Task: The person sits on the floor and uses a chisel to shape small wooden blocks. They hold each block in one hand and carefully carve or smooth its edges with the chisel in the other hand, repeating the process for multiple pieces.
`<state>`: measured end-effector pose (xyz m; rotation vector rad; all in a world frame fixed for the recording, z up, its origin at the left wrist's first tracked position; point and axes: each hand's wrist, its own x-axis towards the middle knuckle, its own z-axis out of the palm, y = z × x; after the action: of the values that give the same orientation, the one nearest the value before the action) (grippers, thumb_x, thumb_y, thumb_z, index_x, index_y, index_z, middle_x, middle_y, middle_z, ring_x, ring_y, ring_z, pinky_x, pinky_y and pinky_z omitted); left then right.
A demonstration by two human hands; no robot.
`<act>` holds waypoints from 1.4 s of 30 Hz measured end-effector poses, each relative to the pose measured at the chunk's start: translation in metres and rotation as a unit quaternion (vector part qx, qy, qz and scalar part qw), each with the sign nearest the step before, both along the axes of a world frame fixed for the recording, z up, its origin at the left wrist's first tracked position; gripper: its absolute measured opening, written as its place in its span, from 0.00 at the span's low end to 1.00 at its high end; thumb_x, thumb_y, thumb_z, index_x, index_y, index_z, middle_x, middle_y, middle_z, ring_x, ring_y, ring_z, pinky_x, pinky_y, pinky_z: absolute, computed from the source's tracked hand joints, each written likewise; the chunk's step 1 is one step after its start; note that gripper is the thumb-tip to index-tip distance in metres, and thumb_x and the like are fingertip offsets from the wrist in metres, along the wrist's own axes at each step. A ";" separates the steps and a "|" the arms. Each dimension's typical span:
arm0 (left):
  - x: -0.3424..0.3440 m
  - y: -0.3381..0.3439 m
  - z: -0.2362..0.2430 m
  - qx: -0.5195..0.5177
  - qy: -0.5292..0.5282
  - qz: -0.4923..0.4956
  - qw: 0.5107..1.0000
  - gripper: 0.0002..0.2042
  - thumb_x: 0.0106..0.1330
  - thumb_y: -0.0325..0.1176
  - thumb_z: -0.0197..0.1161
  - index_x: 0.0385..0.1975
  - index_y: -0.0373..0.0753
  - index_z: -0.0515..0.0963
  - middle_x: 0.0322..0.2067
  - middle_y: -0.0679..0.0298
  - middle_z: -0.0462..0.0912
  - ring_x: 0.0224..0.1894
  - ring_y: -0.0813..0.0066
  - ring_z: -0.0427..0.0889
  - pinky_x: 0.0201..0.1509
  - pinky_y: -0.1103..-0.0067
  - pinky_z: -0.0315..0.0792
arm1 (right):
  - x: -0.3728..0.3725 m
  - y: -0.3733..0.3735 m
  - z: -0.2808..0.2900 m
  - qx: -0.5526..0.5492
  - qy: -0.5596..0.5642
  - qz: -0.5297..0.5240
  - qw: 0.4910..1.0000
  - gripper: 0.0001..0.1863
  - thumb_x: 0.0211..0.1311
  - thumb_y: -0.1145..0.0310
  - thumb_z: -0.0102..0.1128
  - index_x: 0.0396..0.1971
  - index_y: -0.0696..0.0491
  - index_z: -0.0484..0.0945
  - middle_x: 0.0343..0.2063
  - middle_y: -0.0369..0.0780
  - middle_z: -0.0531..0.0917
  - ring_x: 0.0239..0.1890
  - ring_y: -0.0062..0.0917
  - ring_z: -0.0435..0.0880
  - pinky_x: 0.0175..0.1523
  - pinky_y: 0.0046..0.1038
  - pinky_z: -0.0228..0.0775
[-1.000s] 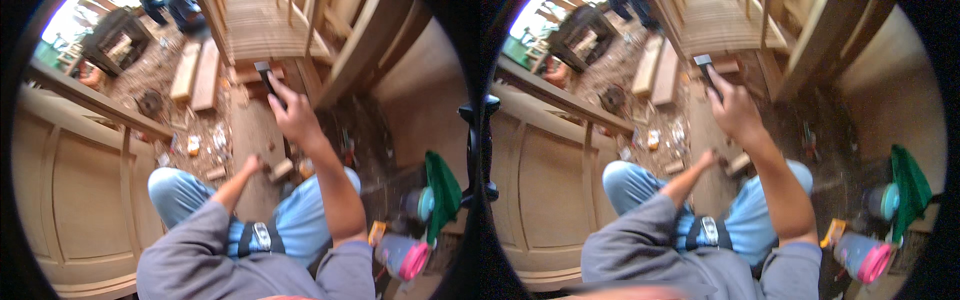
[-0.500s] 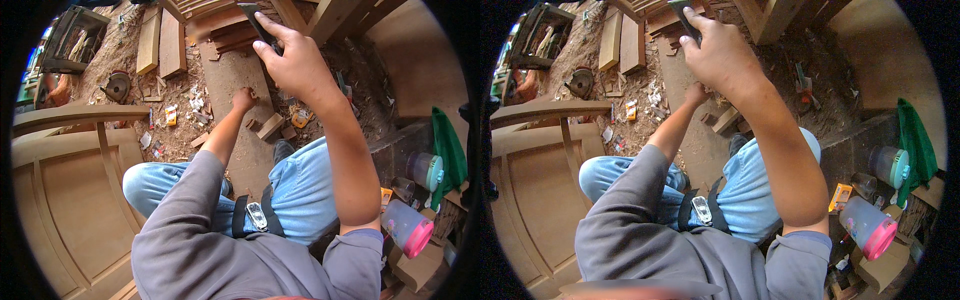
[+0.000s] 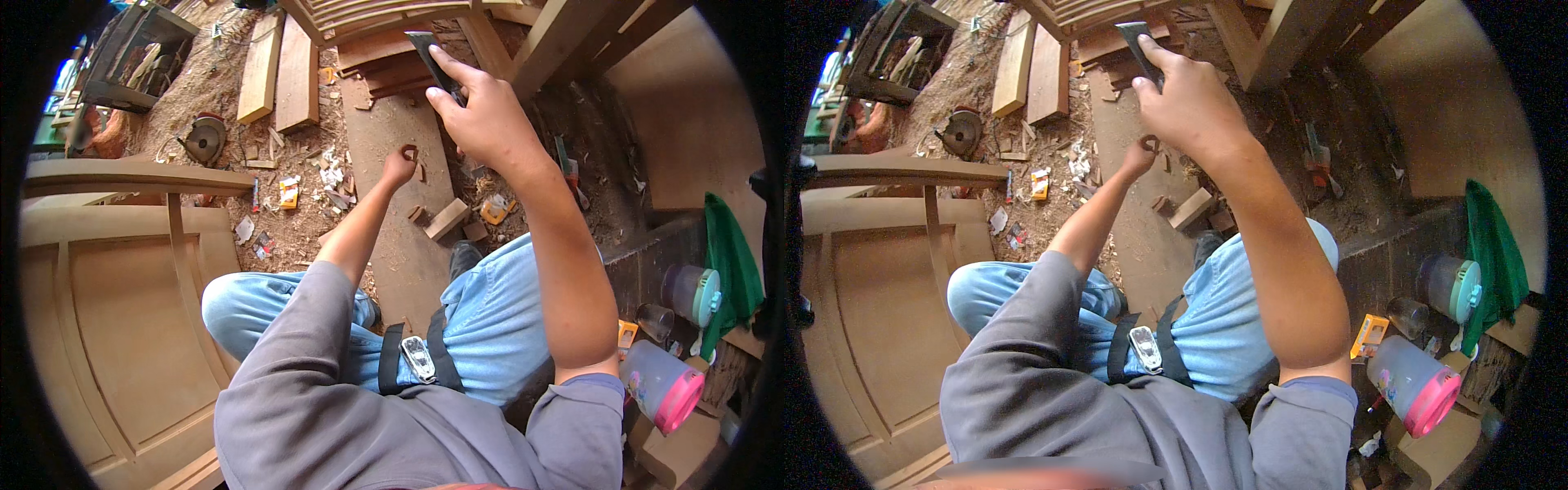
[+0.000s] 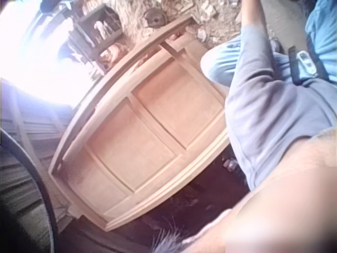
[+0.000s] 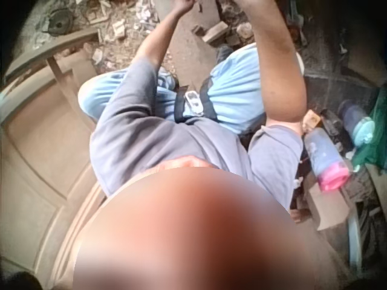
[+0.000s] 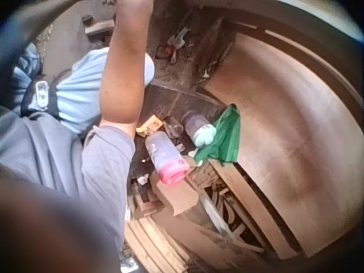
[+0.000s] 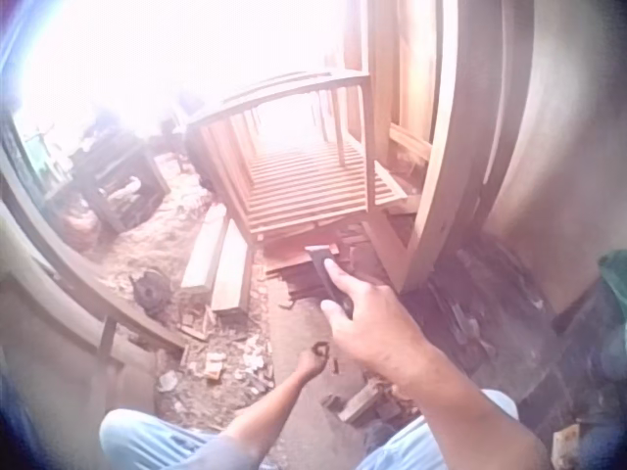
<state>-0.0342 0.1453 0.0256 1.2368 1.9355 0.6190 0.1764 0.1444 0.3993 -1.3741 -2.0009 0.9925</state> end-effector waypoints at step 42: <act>-0.101 -0.121 0.390 0.229 -0.250 0.033 0.940 0.17 0.68 0.43 0.72 0.49 0.38 0.84 0.39 0.65 0.90 0.39 0.83 0.86 0.39 0.84 0.75 | -0.055 -0.093 0.005 0.084 0.081 0.219 0.969 0.32 0.71 0.71 0.59 0.74 0.41 0.66 0.36 0.53 0.88 0.37 0.40 0.90 0.43 0.37 0.79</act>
<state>-0.1349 0.0241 0.4154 1.1368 1.4486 1.3346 0.1214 0.0516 0.4044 -0.7484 -2.2494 1.0503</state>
